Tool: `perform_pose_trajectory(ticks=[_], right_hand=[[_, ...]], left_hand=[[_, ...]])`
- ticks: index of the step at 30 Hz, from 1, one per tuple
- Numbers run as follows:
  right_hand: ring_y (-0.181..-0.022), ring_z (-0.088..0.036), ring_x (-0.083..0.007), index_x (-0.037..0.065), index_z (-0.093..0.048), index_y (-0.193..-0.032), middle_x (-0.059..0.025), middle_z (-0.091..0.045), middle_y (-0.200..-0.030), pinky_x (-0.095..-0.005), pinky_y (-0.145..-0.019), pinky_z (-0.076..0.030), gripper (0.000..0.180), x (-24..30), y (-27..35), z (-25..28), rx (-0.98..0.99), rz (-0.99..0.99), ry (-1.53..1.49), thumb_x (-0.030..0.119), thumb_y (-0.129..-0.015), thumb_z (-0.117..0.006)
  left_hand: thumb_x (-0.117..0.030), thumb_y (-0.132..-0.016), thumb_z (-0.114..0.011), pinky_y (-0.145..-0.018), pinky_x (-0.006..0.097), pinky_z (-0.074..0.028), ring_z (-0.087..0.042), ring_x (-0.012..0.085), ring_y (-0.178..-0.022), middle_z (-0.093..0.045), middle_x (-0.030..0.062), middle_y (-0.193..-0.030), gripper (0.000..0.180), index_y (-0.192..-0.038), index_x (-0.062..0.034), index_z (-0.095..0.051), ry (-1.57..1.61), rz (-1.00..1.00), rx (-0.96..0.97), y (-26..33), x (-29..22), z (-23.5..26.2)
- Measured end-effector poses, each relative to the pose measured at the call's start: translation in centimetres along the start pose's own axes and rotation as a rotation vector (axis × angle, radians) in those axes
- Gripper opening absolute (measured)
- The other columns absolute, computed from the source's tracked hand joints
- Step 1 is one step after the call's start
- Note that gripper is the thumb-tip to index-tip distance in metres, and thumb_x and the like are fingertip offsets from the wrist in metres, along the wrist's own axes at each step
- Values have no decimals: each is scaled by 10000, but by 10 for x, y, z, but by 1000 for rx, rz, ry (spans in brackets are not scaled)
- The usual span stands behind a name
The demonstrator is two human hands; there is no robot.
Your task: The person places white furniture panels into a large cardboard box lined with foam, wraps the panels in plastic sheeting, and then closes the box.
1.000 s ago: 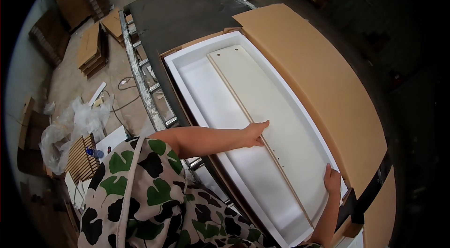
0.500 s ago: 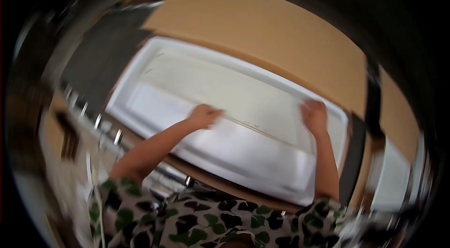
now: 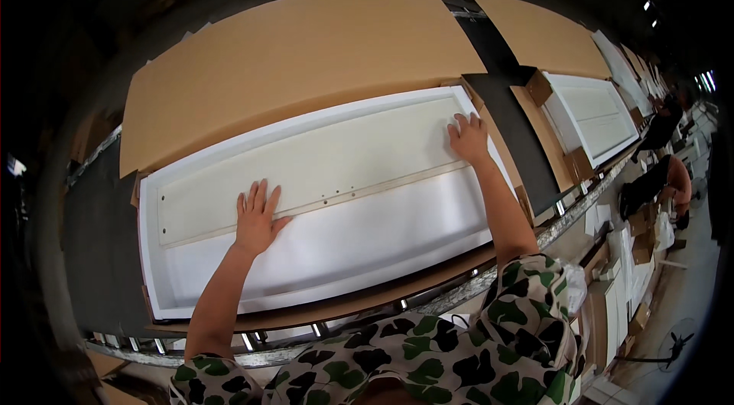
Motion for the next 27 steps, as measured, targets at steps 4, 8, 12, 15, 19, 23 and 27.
perform_pose_trajectory(ticks=[4, 8, 12, 15, 19, 23, 27], right_hand=[[-1180, -344, -444, 127, -509, -1215, -280, -333, -1317, -501, -987, -287, 642, 46, 43, -18, 277, 311, -93, 478, -695, -645], [-1193, -354, -400, 162, -468, -1257, -218, -364, -1327, -458, -997, -307, 708, 49, 52, -9, 368, 370, -73, 439, -653, -712], [-1167, -397, -359, 148, -482, -1239, -159, -450, -1270, -395, -992, -337, 656, 41, 52, -5, 248, 452, -86, 377, -667, -707], [-1173, -395, -347, 141, -489, -1233, -150, -447, -1273, -389, -995, -336, 628, 56, 50, -21, 282, 494, -43, 377, -687, -690], [-1197, -378, -323, 153, -463, -1259, -129, -433, -1288, -375, -1002, -332, 625, 51, 55, -19, 274, 495, 37, 377, -713, -667], [-1203, -379, -307, 154, -458, -1264, -110, -440, -1284, -384, -1002, -328, 600, 46, 64, -12, 251, 438, -44, 342, -732, -665], [-1167, -424, -316, 107, -519, -1180, -147, -428, -1295, -443, -956, -356, 459, 60, 64, -4, 546, 275, 225, 265, -766, -639]], left_hand=[[-473, -775, -589, -1006, 561, -203, -266, 344, -1284, -279, 162, -1399, 649, -1304, -142, -408, -64, -55, 68, 1, 21, -5], [-471, -746, -614, -1007, 550, -221, -291, 353, -1269, -315, 166, -1378, 684, -1293, -112, -413, -82, -156, 66, -5, 36, 1], [-405, -786, -589, -993, 556, -249, -314, 379, -1246, -327, 221, -1348, 648, -1258, -5, -398, -108, -259, 15, 13, 63, -1], [-368, -824, -562, -985, 566, -256, -354, 388, -1218, -370, 229, -1314, 576, -1235, 7, -414, -137, -281, 21, 29, 66, 0], [-323, -841, -554, -974, 547, -275, -421, 380, -1162, -431, 215, -1270, 503, -1202, 10, -445, -225, -320, -92, 31, 62, 0], [-273, -844, -555, -976, 530, -273, -371, 364, -1204, -402, 207, -1294, 469, -1208, -1, -438, -63, -138, -50, 35, 60, 0], [-251, -839, -556, -994, 515, -252, -297, 356, -1257, -346, 208, -1332, 501, -1247, -9, -396, -67, -24, 44, 30, 57, -13]])
Point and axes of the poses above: each hand's wrist, its own y-axis away from the middle knuckle, its own z-axis out of the back of the hand, x = y × z, the point moved 7 cm from there along -y, towards the middle knuckle
